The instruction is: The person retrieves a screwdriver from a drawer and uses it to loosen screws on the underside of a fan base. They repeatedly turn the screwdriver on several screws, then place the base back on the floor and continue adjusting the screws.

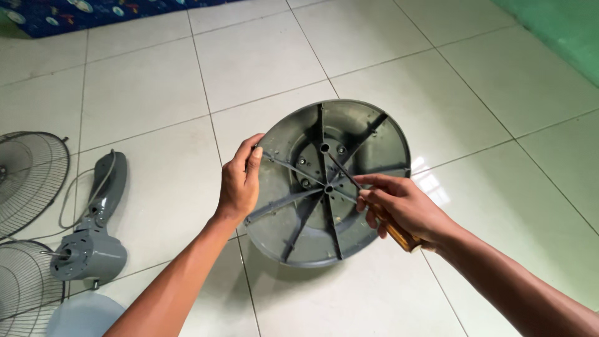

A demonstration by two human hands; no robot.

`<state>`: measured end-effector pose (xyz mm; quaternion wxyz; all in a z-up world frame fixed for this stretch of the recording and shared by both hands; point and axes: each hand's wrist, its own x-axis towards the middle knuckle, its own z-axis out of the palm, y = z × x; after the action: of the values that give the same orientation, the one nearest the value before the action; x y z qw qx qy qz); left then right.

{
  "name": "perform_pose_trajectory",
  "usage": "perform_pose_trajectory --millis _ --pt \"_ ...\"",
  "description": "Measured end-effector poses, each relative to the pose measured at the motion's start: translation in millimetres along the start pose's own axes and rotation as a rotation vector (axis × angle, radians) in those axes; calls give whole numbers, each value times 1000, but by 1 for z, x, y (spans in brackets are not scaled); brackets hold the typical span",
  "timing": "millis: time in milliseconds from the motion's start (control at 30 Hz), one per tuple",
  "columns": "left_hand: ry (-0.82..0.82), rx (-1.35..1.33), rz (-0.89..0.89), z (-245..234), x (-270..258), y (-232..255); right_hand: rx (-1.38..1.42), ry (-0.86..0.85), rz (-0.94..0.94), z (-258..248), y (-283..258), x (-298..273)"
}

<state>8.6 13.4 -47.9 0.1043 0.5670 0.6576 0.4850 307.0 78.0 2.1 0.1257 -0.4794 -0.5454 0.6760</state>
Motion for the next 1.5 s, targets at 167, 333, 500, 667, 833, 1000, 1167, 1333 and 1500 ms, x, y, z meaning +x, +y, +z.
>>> perform_pose_trajectory --millis 167,333,500,667,833,1000,1167,1333,1500 --pt "-68 46 -23 7 -4 -3 -31 -19 -10 4 8 12" --pt "-67 63 -67 14 -9 -9 -71 -12 11 9 14 21" --pt "-92 43 -56 16 -15 -18 -56 -10 6 11 19 30" --pt "-117 28 -92 14 -21 -27 -106 -19 12 12 24 37" --pt "-133 15 -83 13 -24 -39 -128 -28 36 11 31 42" --pt "-136 69 4 7 -22 -33 -146 -8 49 5 42 43" --pt "-262 146 190 4 26 -5 -231 -13 84 -3 50 48" --pt "-562 373 67 35 70 26 -41 29 54 5 58 57" --pt "-542 372 13 41 68 28 172 112 46 14 75 52"
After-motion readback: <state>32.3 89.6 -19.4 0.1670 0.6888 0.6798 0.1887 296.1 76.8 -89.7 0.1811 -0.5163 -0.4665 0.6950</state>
